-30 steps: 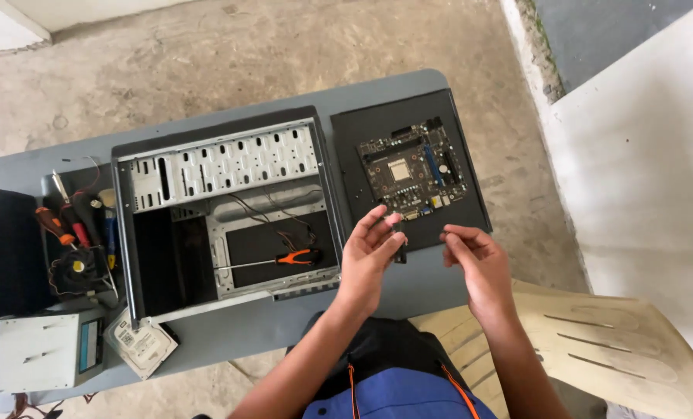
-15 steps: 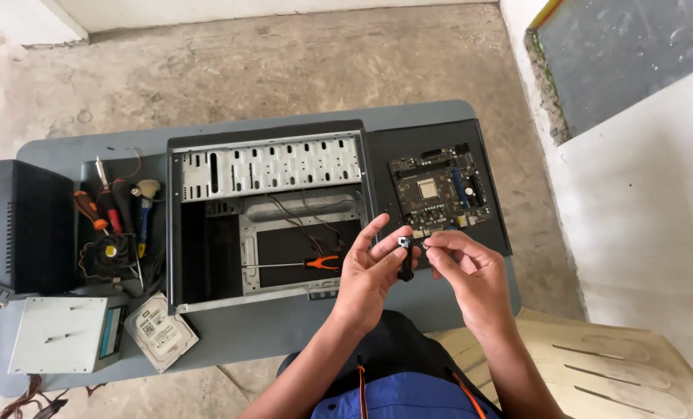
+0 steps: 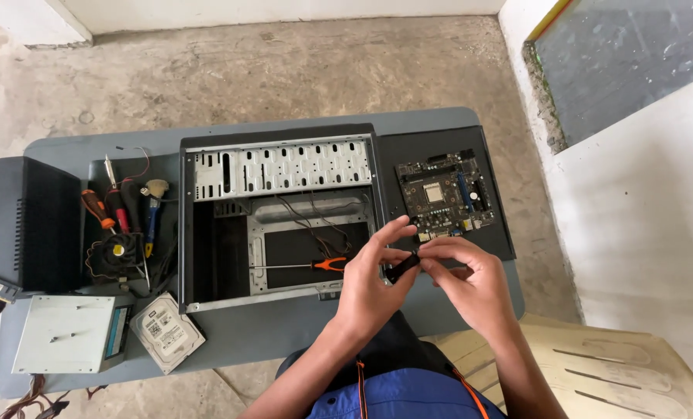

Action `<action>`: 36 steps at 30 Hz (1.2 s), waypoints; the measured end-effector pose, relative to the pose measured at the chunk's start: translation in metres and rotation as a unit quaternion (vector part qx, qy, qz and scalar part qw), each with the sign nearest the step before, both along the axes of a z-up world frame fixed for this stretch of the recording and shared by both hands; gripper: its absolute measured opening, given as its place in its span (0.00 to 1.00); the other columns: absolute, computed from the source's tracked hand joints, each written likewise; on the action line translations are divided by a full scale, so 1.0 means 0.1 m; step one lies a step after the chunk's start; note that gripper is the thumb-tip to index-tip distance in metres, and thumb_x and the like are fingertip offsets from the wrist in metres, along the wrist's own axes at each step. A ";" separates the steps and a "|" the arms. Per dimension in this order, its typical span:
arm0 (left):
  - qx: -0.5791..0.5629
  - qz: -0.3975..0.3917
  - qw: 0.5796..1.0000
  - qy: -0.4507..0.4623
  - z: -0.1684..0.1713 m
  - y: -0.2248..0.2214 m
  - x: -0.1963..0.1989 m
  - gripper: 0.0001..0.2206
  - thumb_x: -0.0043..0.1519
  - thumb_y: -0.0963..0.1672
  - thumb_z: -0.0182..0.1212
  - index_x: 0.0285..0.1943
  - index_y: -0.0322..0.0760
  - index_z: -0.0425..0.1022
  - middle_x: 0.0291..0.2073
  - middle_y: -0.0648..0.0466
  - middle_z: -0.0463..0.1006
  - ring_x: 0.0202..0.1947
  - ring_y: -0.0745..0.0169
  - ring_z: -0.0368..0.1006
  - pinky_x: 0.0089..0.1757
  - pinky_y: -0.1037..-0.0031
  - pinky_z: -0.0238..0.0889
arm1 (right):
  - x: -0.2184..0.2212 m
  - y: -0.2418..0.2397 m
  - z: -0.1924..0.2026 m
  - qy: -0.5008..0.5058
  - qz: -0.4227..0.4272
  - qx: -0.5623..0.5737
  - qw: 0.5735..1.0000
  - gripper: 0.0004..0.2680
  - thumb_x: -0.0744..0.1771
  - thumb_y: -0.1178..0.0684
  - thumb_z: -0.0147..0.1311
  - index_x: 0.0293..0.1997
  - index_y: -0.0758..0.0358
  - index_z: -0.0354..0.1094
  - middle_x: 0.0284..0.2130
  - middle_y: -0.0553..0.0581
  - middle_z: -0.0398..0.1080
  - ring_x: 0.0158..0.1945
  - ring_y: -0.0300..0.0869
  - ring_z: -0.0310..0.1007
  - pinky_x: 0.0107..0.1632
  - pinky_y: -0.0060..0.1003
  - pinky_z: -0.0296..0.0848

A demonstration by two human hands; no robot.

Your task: Removing a motherboard from a PC case and unscrewing components from it on a repair bench.

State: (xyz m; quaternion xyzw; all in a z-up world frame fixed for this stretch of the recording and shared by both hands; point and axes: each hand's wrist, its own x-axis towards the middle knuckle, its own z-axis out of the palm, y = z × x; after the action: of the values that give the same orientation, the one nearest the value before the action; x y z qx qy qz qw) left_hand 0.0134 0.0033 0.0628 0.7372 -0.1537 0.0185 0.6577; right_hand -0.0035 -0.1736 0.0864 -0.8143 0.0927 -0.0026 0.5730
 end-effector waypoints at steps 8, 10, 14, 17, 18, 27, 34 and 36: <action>0.039 -0.082 0.996 -0.010 0.00 0.07 0.01 0.43 0.61 0.31 0.66 0.86 0.43 0.53 0.66 0.44 0.77 0.50 0.34 0.84 0.49 0.45 0.83 | -0.03 0.01 -0.02 0.048 0.024 0.033 0.998 0.05 0.65 0.67 0.66 0.42 0.73 0.85 0.39 0.67 0.86 0.38 0.48 0.87 0.37 0.43 0.90; 0.038 -0.083 0.996 -0.009 -0.03 0.07 0.01 0.44 0.60 0.31 0.67 0.86 0.45 0.54 0.66 0.46 0.78 0.49 0.35 0.85 0.48 0.46 0.83 | -0.05 -0.01 -0.06 0.053 0.019 0.043 0.998 0.05 0.65 0.67 0.66 0.42 0.75 0.84 0.39 0.69 0.86 0.38 0.48 0.87 0.39 0.44 0.90; 0.035 -0.082 0.996 -0.004 -0.03 0.04 0.00 0.45 0.58 0.30 0.67 0.86 0.45 0.55 0.65 0.44 0.78 0.48 0.33 0.85 0.47 0.46 0.83 | -0.07 -0.04 -0.08 0.067 -0.012 0.057 0.996 0.05 0.66 0.68 0.64 0.43 0.74 0.84 0.35 0.69 0.86 0.38 0.49 0.88 0.43 0.46 0.90; 0.016 -0.068 0.997 0.014 -0.11 -0.01 0.02 0.44 0.57 0.31 0.69 0.85 0.45 0.59 0.63 0.44 0.80 0.47 0.33 0.85 0.47 0.46 0.83 | -0.08 -0.02 -0.16 0.060 -0.034 0.099 0.993 0.05 0.66 0.69 0.64 0.44 0.76 0.83 0.34 0.70 0.85 0.38 0.49 0.87 0.44 0.47 0.89; -0.007 -0.054 0.998 0.029 -0.14 -0.03 0.04 0.44 0.56 0.31 0.71 0.84 0.45 0.61 0.61 0.44 0.81 0.46 0.33 0.86 0.47 0.46 0.83 | -0.07 -0.01 -0.21 0.049 -0.055 0.134 0.988 0.06 0.66 0.70 0.63 0.45 0.78 0.82 0.33 0.72 0.84 0.38 0.51 0.87 0.45 0.49 0.89; -0.241 0.104 0.931 0.252 -0.89 -0.59 -0.01 0.12 0.63 0.43 0.78 0.52 0.31 0.87 0.52 0.45 0.89 0.49 0.65 0.79 0.46 0.70 0.76 | 0.03 -0.06 -0.81 0.080 -0.184 0.388 0.900 0.11 0.67 0.69 0.61 0.55 0.72 0.69 0.48 0.74 0.80 0.45 0.51 0.85 0.49 0.42 0.88; -0.192 0.145 0.918 0.314 -1.11 -0.51 0.05 0.14 0.64 0.45 0.78 0.55 0.32 0.89 0.37 0.47 0.89 0.36 0.70 0.79 0.41 0.77 0.77 | 0.25 -0.93 -1.57 0.057 -0.167 0.079 0.981 0.08 0.70 0.57 0.67 0.50 0.72 0.78 0.39 0.72 0.80 0.36 0.50 0.84 0.38 0.40 0.85; -0.195 0.166 0.892 0.372 -1.19 -0.45 0.03 0.17 0.62 0.46 0.80 0.56 0.32 0.89 0.39 0.44 0.89 0.37 0.67 0.79 0.43 0.74 0.79 | 0.28 -1.33 -2.45 0.090 -0.086 -0.276 0.953 0.07 0.70 0.44 0.67 0.46 0.52 0.84 0.34 0.54 0.83 0.40 0.51 0.85 0.45 0.44 0.82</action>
State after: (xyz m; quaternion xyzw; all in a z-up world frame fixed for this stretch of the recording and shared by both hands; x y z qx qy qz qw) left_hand 0.0167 -0.0415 -0.0558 0.5622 0.2332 -0.1183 0.7846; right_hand 0.0241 -0.3064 -0.1585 -0.9267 0.2088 -0.0039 0.3124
